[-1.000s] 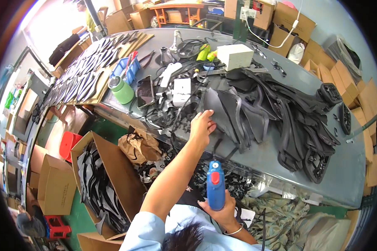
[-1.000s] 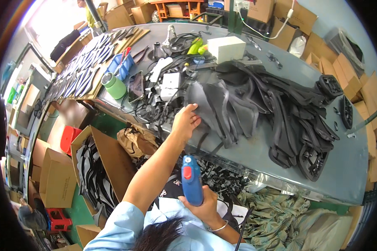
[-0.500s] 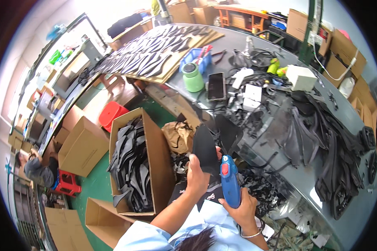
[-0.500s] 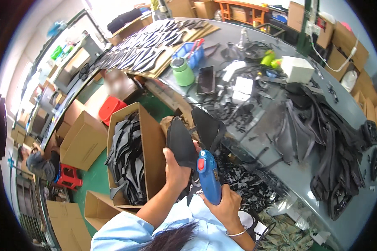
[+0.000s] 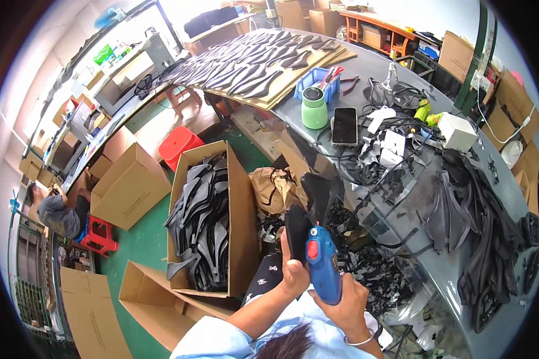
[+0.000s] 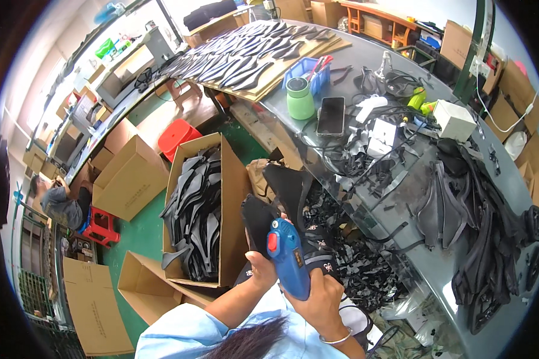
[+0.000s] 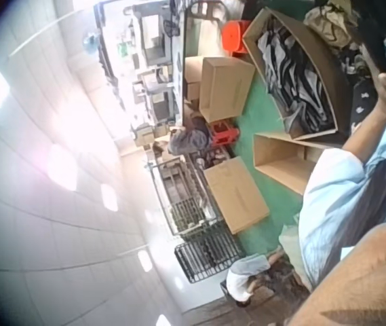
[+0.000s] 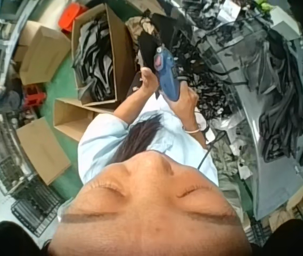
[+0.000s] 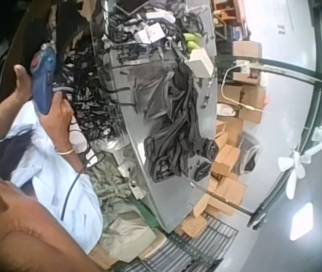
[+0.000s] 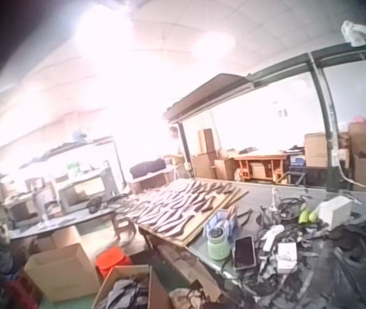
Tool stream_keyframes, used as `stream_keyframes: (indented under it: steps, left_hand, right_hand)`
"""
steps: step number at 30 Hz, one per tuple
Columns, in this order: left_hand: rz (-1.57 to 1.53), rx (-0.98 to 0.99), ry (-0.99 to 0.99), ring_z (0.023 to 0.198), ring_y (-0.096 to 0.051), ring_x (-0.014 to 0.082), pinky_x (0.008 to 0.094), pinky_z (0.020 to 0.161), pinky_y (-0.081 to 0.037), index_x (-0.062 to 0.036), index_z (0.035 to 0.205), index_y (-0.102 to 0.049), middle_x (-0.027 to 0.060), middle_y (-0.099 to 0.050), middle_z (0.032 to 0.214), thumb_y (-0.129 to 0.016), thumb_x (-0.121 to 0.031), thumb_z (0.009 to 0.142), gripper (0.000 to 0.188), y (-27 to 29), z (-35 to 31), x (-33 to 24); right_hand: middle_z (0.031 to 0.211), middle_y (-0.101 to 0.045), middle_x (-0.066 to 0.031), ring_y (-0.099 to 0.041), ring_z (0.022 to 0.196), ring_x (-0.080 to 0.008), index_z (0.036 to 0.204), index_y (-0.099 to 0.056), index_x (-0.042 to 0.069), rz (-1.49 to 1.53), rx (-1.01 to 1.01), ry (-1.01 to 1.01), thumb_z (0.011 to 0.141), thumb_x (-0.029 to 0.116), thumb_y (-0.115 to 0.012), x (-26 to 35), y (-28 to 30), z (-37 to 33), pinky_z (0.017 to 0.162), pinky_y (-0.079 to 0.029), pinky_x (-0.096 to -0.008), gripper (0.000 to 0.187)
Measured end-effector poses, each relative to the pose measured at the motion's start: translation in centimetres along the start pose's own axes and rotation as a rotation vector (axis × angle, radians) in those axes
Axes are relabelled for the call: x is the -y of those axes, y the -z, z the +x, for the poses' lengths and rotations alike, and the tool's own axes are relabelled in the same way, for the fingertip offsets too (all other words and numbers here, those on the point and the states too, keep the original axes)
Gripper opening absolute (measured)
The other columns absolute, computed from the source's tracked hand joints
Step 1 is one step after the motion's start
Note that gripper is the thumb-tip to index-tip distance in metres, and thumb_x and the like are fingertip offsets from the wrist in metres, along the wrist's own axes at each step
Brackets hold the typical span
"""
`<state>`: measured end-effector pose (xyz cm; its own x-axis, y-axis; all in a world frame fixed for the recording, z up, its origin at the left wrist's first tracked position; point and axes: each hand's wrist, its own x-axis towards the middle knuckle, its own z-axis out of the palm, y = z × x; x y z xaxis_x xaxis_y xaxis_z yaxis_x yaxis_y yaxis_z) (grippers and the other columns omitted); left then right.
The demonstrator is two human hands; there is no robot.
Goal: The person uses a blue hot glue gun to apply adhesive to the edges of black, flexible parts. They pick up parts from a cardboard box, apply glue to specific seams, and place the finished items onto a pile on the table. The process is repeated continuously throughout the clip.
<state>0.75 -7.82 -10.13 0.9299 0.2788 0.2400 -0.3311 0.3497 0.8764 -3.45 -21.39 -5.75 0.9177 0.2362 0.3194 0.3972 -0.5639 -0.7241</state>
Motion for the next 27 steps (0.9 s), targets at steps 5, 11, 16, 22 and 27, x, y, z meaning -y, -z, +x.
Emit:
stream_keyframes:
  steps: [5, 11, 16, 22, 27]
  left_hand:
    - [0.031, 0.059, -0.007, 0.121, -0.045, 0.022, 0.0387, 0.101, -0.04, -0.0094, 0.141, -0.021, 0.0128, -0.042, 0.135, -0.042, -0.08, 0.073, 0.101, 0.3, -0.4, -1.0]
    - [0.085, 0.191, -0.092, 0.119, -0.046, 0.0224, 0.0378, 0.099, -0.039, -0.0023, 0.137, -0.032, 0.0137, -0.045, 0.129, -0.045, -0.069, 0.083, 0.087, 2.8, -0.2, -0.1]
    - [0.26, 0.249, -0.014, 0.097, -0.059, 0.0166, 0.029, 0.085, -0.045, 0.0046, 0.116, -0.057, 0.0117, -0.063, 0.106, -0.049, -0.042, 0.095, 0.052, 3.0, -0.1, -2.0]
    - [0.406, 0.217, 0.131, 0.08, -0.062, 0.009, 0.0219, 0.073, -0.048, -0.0006, 0.101, -0.068, 0.0052, -0.07, 0.091, -0.057, -0.017, 0.092, 0.022, 1.1, -0.9, -4.4]
    - [0.338, 0.05, 0.136, 0.076, -0.062, 0.0121, 0.0251, 0.069, -0.049, 0.0029, 0.09, -0.068, 0.0103, -0.068, 0.084, -0.057, -0.01, 0.09, 0.017, 2.3, -0.7, -4.8]
  right_hand:
    - [0.055, -0.053, -0.0113, -0.057, 0.048, -0.0291, 0.074, -0.046, 0.003, 0.018, -0.017, 0.026, 0.06, 0.032, -0.086, 0.3, 0.1, 0.3, 0.047, -0.044, -0.0369, 0.051]
    - [0.057, -0.053, -0.0115, -0.057, 0.05, -0.0294, 0.073, -0.045, 0.004, -0.025, -0.026, 0.046, 0.06, 0.032, -0.086, 0.7, 1.0, 1.4, 0.048, -0.045, -0.0372, 0.052]
    - [0.062, -0.059, -0.0118, -0.061, 0.054, -0.0277, 0.078, -0.047, 0.004, 0.126, -0.186, -0.075, 0.06, 0.03, -0.087, -1.1, 1.8, 2.5, 0.053, -0.048, -0.0353, 0.05]
    - [0.071, -0.064, -0.005, -0.062, 0.062, -0.0135, 0.092, -0.055, 0.001, 0.501, -0.173, -0.255, 0.067, 0.008, -0.077, 0.7, 3.0, 5.0, 0.06, -0.05, -0.0277, 0.034]
    - [0.081, -0.061, -0.0033, -0.058, 0.07, -0.01, 0.097, -0.055, 0.001, 0.616, -0.22, -0.357, 0.068, 0.005, -0.075, 0.5, 3.6, 4.8, 0.066, -0.048, -0.0242, 0.036]
